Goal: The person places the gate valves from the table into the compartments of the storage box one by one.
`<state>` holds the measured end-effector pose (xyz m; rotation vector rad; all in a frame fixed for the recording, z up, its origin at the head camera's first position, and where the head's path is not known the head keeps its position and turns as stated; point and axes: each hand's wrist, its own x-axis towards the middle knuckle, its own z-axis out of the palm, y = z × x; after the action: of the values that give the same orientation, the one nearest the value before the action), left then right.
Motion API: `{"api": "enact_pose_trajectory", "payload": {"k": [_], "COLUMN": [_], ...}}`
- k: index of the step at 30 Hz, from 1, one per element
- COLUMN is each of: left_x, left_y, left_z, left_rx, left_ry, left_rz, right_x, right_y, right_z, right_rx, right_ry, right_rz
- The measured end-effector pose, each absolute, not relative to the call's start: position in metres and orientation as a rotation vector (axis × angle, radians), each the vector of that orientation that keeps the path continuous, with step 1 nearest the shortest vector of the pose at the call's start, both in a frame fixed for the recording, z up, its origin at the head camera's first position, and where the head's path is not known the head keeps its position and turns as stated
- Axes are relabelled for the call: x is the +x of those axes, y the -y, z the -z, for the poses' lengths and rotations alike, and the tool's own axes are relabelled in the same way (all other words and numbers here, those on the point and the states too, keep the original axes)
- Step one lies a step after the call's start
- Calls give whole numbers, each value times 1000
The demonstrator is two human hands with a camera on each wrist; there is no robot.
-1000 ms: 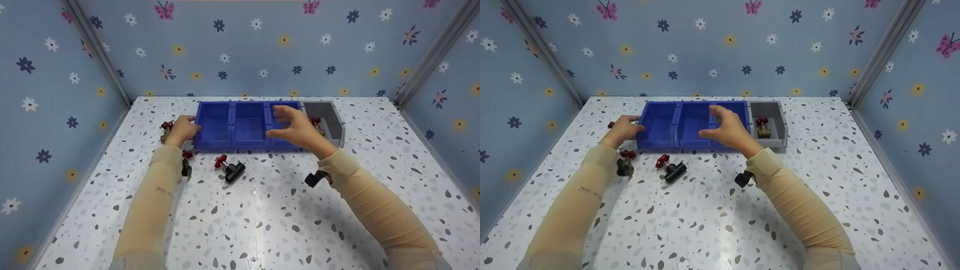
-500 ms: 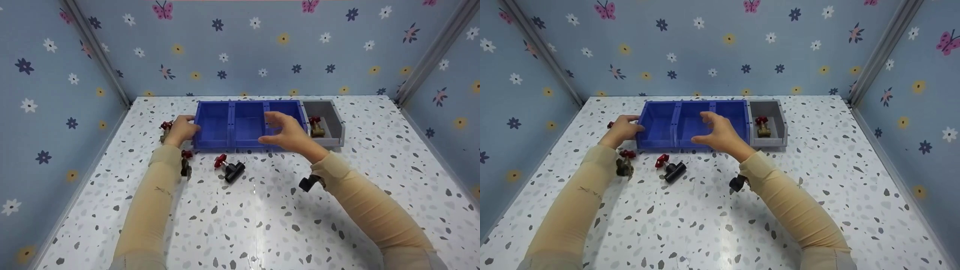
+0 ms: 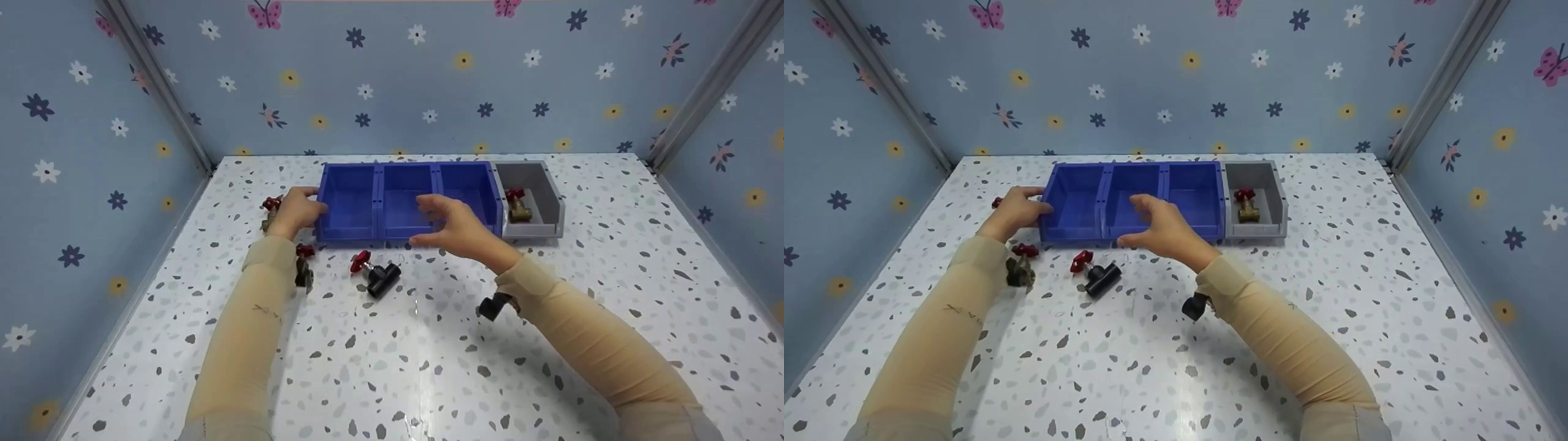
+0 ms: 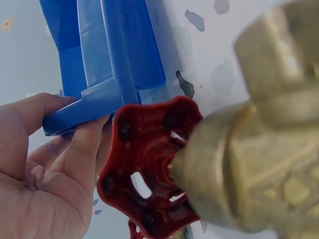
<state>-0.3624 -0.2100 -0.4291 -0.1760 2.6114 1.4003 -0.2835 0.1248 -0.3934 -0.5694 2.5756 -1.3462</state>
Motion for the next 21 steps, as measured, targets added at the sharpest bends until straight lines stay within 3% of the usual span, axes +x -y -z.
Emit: {"api": "enact_pose_trajectory", "payload": {"k": [21], "left_x": [-365], "left_y": [210], "left_z": [430], "left_rx": [-199], "left_ry": [-2584], "left_rz": [-1399], "right_x": [-280], "right_y": [-102], "right_z": [417], "right_rx": [-679], "right_ry": [-2504], "right_rz": [1325]}}
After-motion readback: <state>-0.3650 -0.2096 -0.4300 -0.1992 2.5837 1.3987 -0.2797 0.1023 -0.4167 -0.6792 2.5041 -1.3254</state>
